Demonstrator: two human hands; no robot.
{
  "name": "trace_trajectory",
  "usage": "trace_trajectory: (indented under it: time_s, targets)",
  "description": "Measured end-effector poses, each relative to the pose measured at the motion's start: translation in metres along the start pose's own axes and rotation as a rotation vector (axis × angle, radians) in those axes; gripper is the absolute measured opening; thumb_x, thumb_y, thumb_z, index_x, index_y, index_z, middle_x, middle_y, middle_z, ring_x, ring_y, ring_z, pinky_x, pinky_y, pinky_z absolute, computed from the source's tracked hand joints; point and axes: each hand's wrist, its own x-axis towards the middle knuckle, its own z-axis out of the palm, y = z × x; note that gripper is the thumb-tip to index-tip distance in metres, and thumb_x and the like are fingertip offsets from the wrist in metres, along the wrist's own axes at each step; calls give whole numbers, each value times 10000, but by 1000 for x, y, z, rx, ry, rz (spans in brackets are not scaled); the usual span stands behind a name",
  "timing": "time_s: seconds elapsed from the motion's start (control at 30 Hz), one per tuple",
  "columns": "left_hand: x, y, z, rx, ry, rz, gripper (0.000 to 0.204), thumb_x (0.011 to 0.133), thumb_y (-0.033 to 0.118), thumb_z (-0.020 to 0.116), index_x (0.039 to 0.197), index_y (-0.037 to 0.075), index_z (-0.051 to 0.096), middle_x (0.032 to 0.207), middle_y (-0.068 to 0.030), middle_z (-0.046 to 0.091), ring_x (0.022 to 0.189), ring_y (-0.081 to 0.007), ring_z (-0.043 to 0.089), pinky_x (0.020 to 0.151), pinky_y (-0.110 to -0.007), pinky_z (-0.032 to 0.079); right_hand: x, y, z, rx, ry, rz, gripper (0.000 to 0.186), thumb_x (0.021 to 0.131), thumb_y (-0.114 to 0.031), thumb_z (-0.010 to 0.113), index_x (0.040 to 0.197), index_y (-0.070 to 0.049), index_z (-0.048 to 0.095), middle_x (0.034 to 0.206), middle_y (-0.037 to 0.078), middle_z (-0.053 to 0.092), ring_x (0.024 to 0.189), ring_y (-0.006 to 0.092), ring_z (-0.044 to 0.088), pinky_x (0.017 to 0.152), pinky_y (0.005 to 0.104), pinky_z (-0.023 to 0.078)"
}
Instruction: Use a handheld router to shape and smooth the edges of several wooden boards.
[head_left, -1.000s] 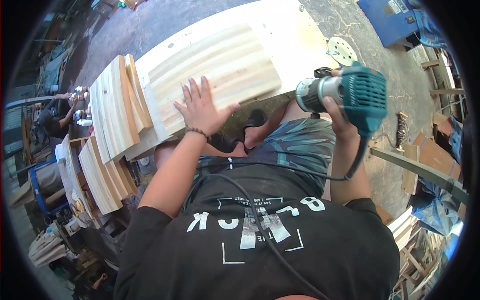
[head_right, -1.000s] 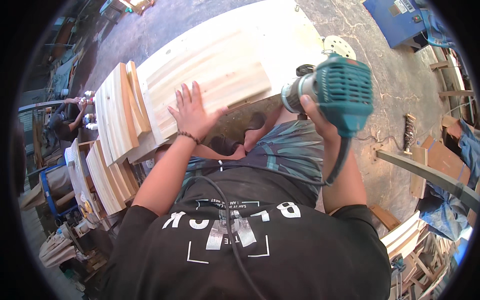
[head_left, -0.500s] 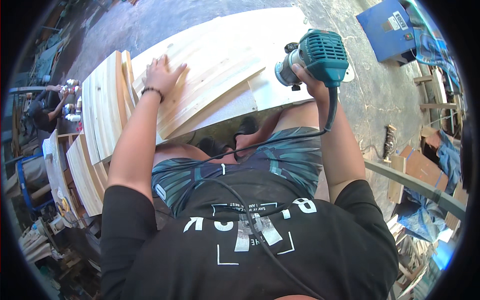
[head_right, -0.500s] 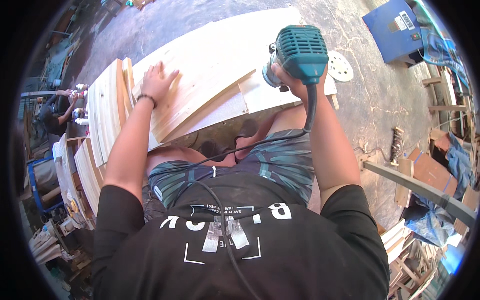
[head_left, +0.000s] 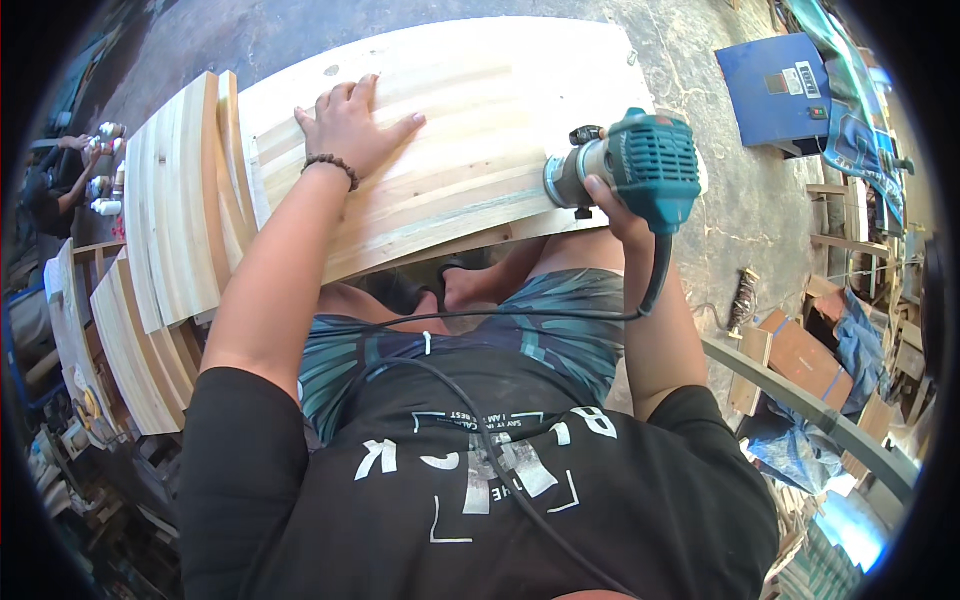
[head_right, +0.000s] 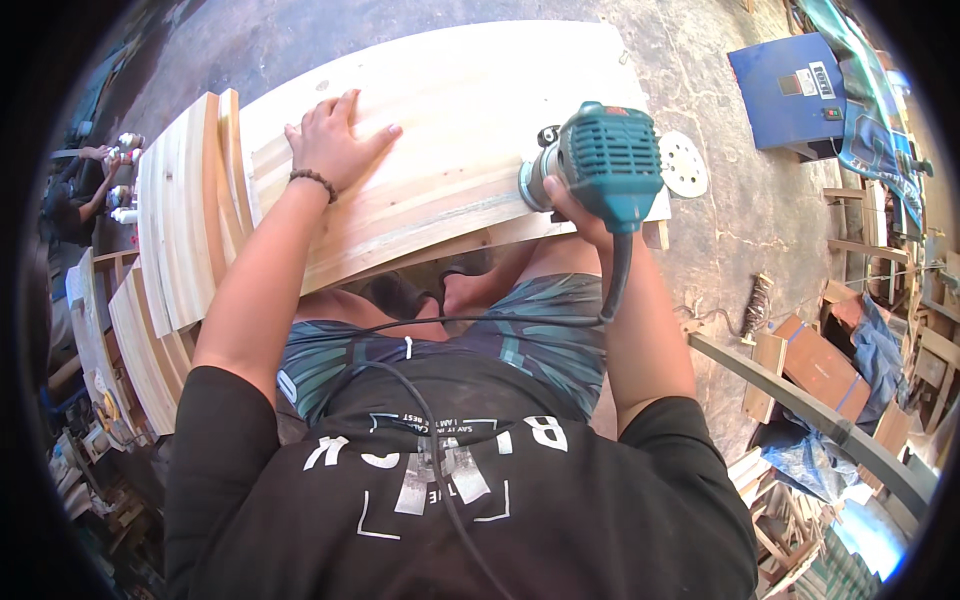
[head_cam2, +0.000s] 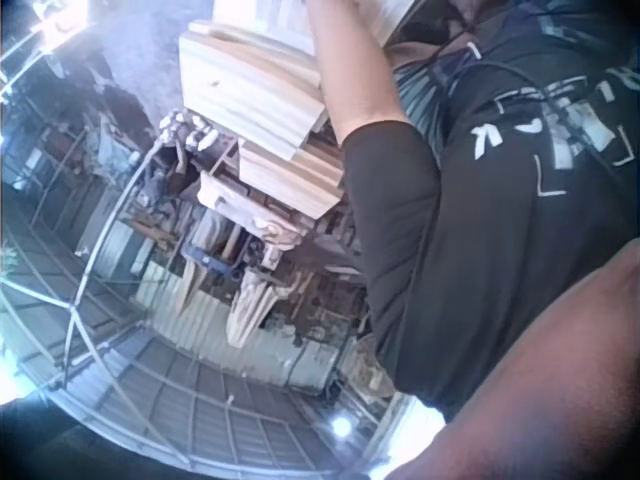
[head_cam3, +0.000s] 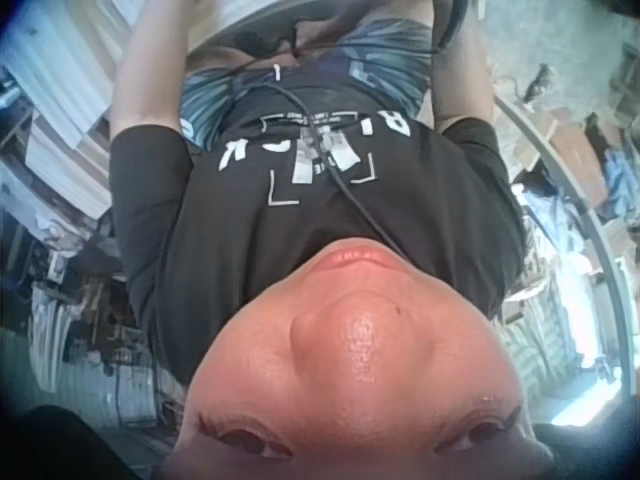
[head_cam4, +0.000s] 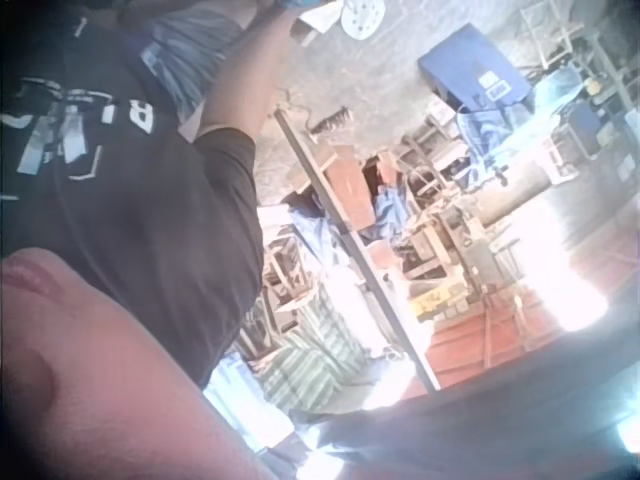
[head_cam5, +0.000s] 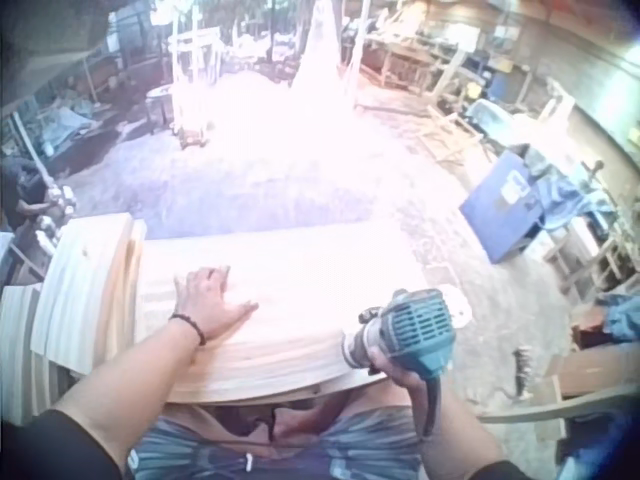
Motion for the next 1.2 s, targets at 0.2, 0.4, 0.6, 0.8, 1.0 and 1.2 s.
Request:
trace_trajectory:
  time_s: [0.2,0.4,0.6,0.8,1.0,1.2]
  targets:
    - [0,-3,5,34,28,18,951,801,772,642,1524,174,485,1477,-161,521,1424,-353,437,1161,-742,173,-15,3,-2,50,55,-20,528,742,-149,876,1218,-49,668,1123,97,687,1033,258,652,900,407,537]
    - [3,-1,4,46,20,16,971,801,809,597,1531,181,472,1491,-142,519,1443,-329,413,1169,-729,172,-14,-1,6,141,-9,57,598,781,-81,783,1338,-28,571,1273,143,631,1178,272,602,1034,424,481]
    - [2,-3,6,30,54,25,967,797,811,597,1517,175,488,1480,-144,536,1430,-331,427,1155,-739,186,-6,-11,13,78,-58,43,610,776,-75,779,1344,-25,562,1273,136,629,1175,269,603,1036,427,480]
    - [2,-3,6,49,62,50,980,791,815,596,1514,163,491,1468,-145,548,1414,-344,443,1139,-745,197,15,2,27,135,63,-11,461,786,-168,835,1190,-40,654,1135,107,656,1038,252,619,911,423,512]
    - [2,-3,5,57,44,56,994,786,818,592,1517,154,483,1466,-145,550,1403,-343,453,1133,-739,215,56,23,43,119,72,7,466,746,-212,874,1139,-43,689,1065,93,697,964,244,667,859,402,548]
    - [2,-4,4,63,48,63,1000,787,819,589,1515,142,483,1460,-154,553,1399,-349,456,1130,-742,221,105,47,58,14,126,-71,445,683,-243,903,1047,-55,731,980,73,745,881,215,719,793,375,590]
